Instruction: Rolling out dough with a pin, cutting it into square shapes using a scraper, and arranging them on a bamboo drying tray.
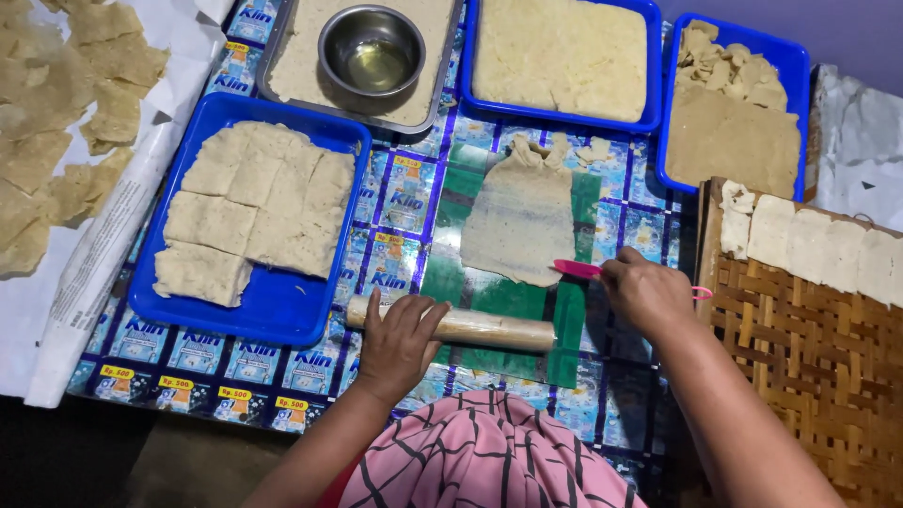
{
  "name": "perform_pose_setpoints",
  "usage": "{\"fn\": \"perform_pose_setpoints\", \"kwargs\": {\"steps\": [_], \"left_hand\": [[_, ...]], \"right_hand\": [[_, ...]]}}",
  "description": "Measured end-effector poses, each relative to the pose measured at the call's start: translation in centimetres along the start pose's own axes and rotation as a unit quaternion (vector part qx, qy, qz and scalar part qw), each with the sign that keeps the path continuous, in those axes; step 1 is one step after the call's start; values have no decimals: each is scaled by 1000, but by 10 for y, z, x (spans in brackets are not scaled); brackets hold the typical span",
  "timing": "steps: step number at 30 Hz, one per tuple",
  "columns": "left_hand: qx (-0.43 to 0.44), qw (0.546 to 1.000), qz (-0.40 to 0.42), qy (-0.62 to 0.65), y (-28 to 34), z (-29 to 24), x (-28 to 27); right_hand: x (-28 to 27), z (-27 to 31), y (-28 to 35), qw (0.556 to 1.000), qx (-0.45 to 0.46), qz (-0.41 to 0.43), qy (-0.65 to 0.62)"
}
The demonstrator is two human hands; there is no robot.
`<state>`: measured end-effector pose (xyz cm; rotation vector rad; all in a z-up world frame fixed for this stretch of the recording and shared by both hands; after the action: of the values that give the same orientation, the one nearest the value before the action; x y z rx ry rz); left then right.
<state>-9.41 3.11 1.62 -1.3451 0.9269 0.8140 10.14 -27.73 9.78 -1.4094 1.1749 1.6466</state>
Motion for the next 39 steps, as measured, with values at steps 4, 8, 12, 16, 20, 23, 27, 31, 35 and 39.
{"fn": "perform_pose_setpoints", "kwargs": {"steps": [4, 8, 12, 16, 20, 23, 27, 31, 35, 39], "left_hand": [[-3, 1000, 12, 24, 3, 0, 1], [-1, 999, 4, 43, -2, 3, -7], [-5, 997, 0, 74, -3, 4, -16], [-11, 996, 0, 93, -7, 6, -26], [-9, 993, 2, 119, -11, 10, -35], [-7, 989, 9, 145, -13, 17, -36], [-15, 981, 43, 188, -20, 25, -34], [-26, 973, 63, 221, -38, 27, -28], [-68, 935, 212, 275, -68, 34, -21], [-58, 915, 326, 229, -79, 34, 6]], "right_hand": [[0, 14, -8, 1000, -29, 12, 1], [3, 34, -23, 999, -46, 11, -5], [14, 55, -42, 997, -75, 15, -10], [0, 97, -49, 994, -98, 25, -29], [-1, 110, -55, 995, -77, 48, -40], [-16, 77, -33, 985, 65, 111, -112], [1, -6, 5, 936, 239, 192, -172], [20, -22, 6, 928, 234, 217, -193], [31, -21, -3, 915, 211, 260, -226], [37, -16, -16, 908, 188, 301, -221]]}}
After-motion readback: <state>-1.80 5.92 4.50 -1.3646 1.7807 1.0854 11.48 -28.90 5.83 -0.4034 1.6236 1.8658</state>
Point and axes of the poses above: each hand's wrist, its own y-axis away from the middle knuckle, its own x-axis out of the palm, z = x × y, the point moved 3 cm from there along -y, towards the middle knuckle, and after that the axes turned 14 degrees about -y, right-handed, at the moved point
